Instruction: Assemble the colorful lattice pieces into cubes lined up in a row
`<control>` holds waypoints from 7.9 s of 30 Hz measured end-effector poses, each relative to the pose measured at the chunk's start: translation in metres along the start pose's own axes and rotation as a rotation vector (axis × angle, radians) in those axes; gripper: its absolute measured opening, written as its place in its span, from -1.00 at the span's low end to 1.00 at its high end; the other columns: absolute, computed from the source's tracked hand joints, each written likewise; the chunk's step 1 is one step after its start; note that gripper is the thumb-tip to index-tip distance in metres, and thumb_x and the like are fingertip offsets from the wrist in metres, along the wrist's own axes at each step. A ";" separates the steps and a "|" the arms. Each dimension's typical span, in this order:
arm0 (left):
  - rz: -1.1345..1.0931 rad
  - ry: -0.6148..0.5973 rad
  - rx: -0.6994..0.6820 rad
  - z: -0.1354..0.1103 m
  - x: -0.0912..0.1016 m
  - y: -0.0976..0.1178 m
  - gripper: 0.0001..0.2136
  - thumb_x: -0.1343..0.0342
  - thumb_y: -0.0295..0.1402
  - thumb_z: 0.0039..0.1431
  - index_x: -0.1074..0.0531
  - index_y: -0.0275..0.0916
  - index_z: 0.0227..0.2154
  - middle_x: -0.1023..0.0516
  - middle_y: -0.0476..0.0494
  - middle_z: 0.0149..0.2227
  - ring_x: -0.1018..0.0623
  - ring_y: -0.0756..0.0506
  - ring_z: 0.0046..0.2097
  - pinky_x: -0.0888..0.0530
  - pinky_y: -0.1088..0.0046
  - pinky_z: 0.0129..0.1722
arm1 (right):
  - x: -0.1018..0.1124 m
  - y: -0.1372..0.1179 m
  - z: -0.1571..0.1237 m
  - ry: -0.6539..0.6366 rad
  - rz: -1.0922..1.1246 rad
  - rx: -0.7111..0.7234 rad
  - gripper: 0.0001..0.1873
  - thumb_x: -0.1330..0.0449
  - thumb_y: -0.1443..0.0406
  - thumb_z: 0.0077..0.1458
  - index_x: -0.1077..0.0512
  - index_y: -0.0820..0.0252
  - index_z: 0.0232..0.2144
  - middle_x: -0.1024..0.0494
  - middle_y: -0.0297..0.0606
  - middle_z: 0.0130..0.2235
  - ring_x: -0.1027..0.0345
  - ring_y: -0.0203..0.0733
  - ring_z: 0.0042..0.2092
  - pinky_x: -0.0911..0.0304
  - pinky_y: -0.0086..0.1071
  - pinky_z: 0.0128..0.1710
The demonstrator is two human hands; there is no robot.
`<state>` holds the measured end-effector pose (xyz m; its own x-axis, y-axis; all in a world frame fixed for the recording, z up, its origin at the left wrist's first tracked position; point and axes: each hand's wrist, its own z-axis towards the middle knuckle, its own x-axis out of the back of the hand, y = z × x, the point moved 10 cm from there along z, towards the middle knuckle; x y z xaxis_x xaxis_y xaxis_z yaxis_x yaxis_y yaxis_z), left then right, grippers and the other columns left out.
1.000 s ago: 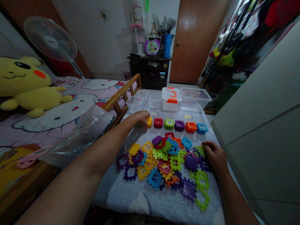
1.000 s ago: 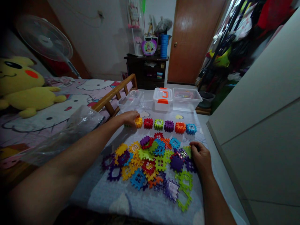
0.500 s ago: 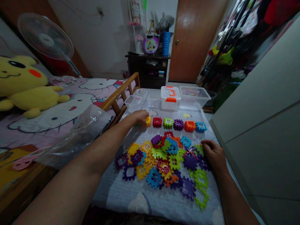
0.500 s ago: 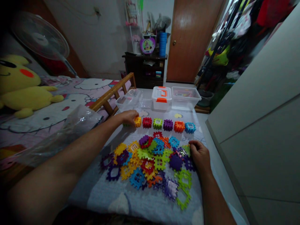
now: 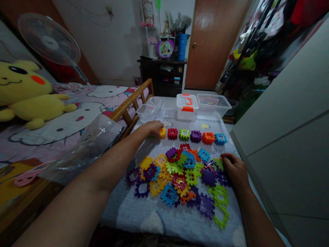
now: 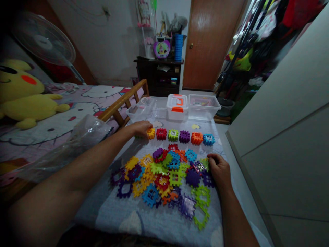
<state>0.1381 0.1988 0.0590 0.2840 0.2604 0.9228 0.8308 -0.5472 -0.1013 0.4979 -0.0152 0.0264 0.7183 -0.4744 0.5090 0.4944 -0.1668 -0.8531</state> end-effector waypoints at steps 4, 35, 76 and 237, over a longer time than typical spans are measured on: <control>-0.025 0.011 -0.004 -0.001 -0.001 0.000 -0.35 -0.34 -0.14 -0.18 -0.44 -0.17 0.06 -0.50 -0.24 0.11 -0.52 -0.25 0.07 -0.46 0.37 0.00 | 0.000 0.000 0.000 0.000 -0.005 0.007 -0.66 -0.19 0.06 -0.04 -0.58 0.19 -0.37 -0.59 -0.24 -0.43 -0.39 -0.13 -0.42 -0.26 -0.34 -0.40; -0.213 0.350 -0.159 -0.059 0.026 0.010 -0.38 -0.26 -0.20 0.08 -0.28 -0.25 0.20 -0.35 -0.30 0.26 -0.29 -0.27 0.30 -0.19 0.18 0.31 | -0.002 0.008 0.002 -0.007 -0.001 0.011 -0.66 -0.20 0.07 -0.04 -0.58 0.19 -0.35 -0.58 -0.25 -0.43 -0.34 -0.18 -0.46 -0.22 -0.36 -0.45; -0.938 0.620 -0.059 -0.189 -0.083 0.040 -0.66 -0.22 -0.33 0.12 -0.48 -0.16 -0.01 -0.50 -0.20 0.03 -0.49 -0.20 0.08 -0.41 0.17 0.15 | -0.001 0.005 0.002 0.004 0.022 0.004 -0.66 -0.20 0.09 -0.08 -0.57 0.20 -0.35 -0.52 -0.29 -0.50 -0.29 -0.20 -0.49 -0.20 -0.35 -0.45; -0.751 0.539 0.326 -0.185 -0.104 -0.044 -0.68 0.06 -0.33 0.20 -0.57 -0.17 -0.14 -0.62 -0.23 -0.11 -0.58 -0.21 -0.04 -0.46 0.24 0.07 | 0.002 -0.005 0.000 0.019 0.012 0.010 -0.65 -0.20 0.10 -0.13 -0.57 0.22 -0.38 -0.53 -0.27 -0.52 -0.29 -0.19 -0.51 -0.19 -0.35 -0.48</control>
<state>-0.0162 0.0486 0.0367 -0.5621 0.0083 0.8270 0.8205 -0.1199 0.5589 0.4970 -0.0155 0.0318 0.7146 -0.4926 0.4966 0.4908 -0.1528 -0.8578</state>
